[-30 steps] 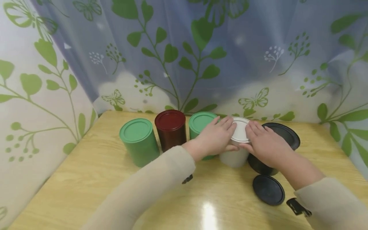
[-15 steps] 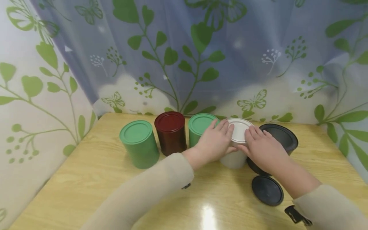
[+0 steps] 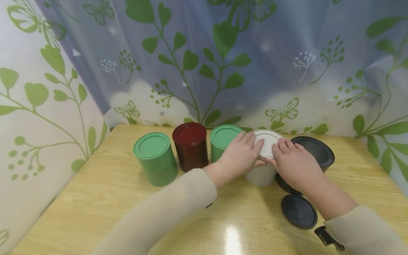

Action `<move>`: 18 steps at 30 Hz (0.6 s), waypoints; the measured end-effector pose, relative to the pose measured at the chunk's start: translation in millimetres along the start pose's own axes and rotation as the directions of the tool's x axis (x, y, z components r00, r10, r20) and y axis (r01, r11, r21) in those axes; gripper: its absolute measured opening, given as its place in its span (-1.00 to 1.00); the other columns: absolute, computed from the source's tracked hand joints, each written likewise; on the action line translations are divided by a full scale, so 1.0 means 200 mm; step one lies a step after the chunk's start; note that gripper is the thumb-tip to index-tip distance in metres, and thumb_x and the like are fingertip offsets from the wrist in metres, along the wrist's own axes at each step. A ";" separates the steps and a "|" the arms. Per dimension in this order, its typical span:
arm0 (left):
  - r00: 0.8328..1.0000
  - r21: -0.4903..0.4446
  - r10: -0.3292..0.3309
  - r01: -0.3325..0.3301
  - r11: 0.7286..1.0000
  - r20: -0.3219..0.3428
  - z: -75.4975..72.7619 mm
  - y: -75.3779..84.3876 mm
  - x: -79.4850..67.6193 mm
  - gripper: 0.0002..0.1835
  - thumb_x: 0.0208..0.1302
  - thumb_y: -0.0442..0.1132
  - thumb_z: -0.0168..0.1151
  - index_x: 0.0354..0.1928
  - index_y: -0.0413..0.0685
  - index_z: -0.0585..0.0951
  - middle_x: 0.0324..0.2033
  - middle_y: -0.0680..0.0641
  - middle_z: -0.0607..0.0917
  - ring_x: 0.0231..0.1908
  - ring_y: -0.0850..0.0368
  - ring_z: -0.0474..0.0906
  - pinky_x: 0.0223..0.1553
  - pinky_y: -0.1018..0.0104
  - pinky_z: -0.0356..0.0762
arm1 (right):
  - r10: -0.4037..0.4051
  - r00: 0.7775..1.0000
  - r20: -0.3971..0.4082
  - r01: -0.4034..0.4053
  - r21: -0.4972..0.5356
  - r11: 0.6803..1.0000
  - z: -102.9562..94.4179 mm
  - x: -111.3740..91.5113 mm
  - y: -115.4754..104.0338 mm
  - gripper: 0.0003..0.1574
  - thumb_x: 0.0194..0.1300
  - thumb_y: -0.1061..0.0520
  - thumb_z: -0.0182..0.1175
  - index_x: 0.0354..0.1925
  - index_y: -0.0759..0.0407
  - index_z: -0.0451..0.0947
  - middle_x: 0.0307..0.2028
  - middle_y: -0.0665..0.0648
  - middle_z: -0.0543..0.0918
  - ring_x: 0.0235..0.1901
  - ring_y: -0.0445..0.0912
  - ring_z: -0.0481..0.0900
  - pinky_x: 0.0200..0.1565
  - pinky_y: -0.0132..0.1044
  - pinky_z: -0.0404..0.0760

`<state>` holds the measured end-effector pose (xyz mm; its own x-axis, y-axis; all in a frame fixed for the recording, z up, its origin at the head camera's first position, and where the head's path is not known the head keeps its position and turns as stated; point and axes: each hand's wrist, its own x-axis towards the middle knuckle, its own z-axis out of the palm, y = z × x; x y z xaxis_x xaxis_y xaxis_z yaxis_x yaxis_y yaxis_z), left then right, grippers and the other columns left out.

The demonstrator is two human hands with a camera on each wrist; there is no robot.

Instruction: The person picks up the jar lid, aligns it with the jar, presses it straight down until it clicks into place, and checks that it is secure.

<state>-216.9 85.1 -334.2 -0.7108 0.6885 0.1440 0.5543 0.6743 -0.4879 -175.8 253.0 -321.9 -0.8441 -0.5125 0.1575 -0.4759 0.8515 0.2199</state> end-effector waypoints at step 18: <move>0.978 -0.119 0.046 -0.022 0.993 0.201 -0.05 0.03 0.12 -0.10 0.24 0.43 -0.32 0.47 0.03 -0.05 0.43 -0.06 -0.04 0.40 0.11 -0.15 0.34 0.30 -0.13 | 0.052 0.983 0.174 -0.060 0.039 0.997 -0.04 0.03 0.03 -0.05 0.34 -0.32 -0.08 0.29 0.44 0.21 0.29 0.46 0.19 0.29 0.32 0.09 0.17 0.30 0.06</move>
<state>-225.8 107.7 -325.5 -0.7575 0.6505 -0.0548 0.6171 0.6862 -0.3851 -182.4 253.7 -312.6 -0.8979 -0.4402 -0.0016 -0.4339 0.8843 0.1726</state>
